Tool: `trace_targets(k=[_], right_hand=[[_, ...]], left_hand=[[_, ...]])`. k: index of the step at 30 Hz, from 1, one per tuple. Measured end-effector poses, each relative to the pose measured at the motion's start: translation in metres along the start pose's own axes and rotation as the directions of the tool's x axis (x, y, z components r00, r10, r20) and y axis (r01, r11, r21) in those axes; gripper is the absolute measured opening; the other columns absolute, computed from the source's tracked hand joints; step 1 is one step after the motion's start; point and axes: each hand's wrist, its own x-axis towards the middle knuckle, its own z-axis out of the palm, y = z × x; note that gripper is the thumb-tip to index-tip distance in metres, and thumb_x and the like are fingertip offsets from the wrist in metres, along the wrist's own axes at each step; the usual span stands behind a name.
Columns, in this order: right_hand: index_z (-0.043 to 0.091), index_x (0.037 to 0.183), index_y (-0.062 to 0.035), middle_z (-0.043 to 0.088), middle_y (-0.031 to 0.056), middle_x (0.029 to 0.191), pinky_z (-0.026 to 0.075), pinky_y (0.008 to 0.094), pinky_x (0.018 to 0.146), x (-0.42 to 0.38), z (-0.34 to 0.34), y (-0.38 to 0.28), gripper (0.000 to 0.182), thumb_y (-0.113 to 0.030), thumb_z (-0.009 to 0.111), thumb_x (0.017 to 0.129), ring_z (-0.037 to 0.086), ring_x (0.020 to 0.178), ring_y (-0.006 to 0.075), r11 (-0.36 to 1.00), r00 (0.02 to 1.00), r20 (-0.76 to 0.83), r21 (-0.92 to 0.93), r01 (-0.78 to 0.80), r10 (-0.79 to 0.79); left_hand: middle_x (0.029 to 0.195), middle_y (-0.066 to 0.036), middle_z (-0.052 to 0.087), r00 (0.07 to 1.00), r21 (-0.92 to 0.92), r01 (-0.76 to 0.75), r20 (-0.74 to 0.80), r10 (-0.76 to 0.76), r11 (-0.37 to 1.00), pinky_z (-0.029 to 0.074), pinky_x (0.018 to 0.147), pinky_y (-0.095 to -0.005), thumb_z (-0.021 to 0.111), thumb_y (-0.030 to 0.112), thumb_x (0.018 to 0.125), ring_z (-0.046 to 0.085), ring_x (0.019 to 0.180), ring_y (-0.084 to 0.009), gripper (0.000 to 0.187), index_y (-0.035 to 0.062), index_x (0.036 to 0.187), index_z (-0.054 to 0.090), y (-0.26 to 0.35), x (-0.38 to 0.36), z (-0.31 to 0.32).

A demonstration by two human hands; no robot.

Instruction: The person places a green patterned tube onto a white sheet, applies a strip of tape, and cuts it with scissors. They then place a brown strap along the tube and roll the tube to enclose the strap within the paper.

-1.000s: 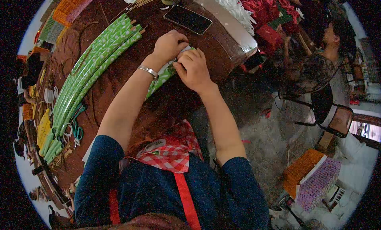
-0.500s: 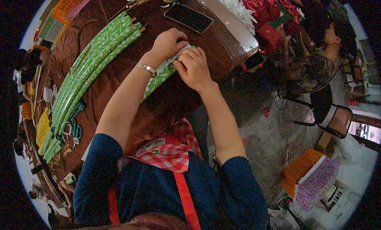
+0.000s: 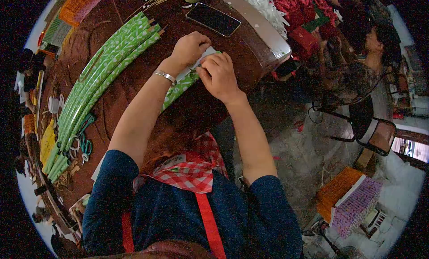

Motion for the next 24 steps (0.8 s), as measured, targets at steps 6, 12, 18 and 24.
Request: trace_targets(k=[6,12,18,24], right_hand=[[0.052,0.081,-0.0073,0.056,0.0093,0.09,0.037,0.0461,0.085,0.0,0.0,0.0,0.017,-0.02,0.061,0.089,0.051,0.087,0.0301,1.0,1.0,0.005,-0.017,0.007,-0.007],[0.053,0.083,-0.0065,0.056,0.0097,0.09,0.037,0.0465,0.087,0.001,-0.001,-0.001,0.017,-0.021,0.06,0.089,0.051,0.087,0.0305,1.0,1.0,-0.003,-0.01,0.009,-0.009],[0.055,0.077,-0.0015,0.06,0.0126,0.089,0.042,0.0427,0.083,0.002,-0.002,-0.004,0.014,-0.011,0.065,0.081,0.055,0.087,0.0333,0.998,1.0,-0.021,-0.065,0.004,-0.006],[0.052,0.083,-0.0031,0.051,0.0131,0.088,0.037,0.048,0.088,0.001,-0.002,0.0,0.02,-0.02,0.057,0.092,0.049,0.086,0.0322,1.0,0.999,0.049,-0.018,0.015,-0.014]], left_hand=[[0.094,-0.013,0.063,0.999,-0.029,-0.049,0.0,0.049,0.998,0.051,0.078,-0.0417,0.057,0.021,0.084,0.062,0.087,-0.0309,0.018,0.0099,0.088,0.07,-0.011,0.001,0.001],[0.093,-0.015,0.063,0.999,-0.01,0.04,0.013,-0.04,0.999,0.051,0.078,-0.0425,0.058,0.025,0.084,0.062,0.088,-0.0338,0.02,0.0076,0.085,0.069,-0.003,0.005,0.002],[0.091,-0.016,0.065,0.997,0.072,0.064,0.042,-0.068,0.995,0.051,0.082,-0.0427,0.065,0.032,0.08,0.063,0.091,-0.0312,0.026,0.0074,0.082,0.069,0.006,0.009,-0.001],[0.087,-0.016,0.065,0.992,0.05,0.122,0.039,-0.124,0.991,0.052,0.08,-0.0418,0.067,0.037,0.079,0.063,0.088,-0.0313,0.031,0.0068,0.08,0.069,0.017,0.008,-0.006]])
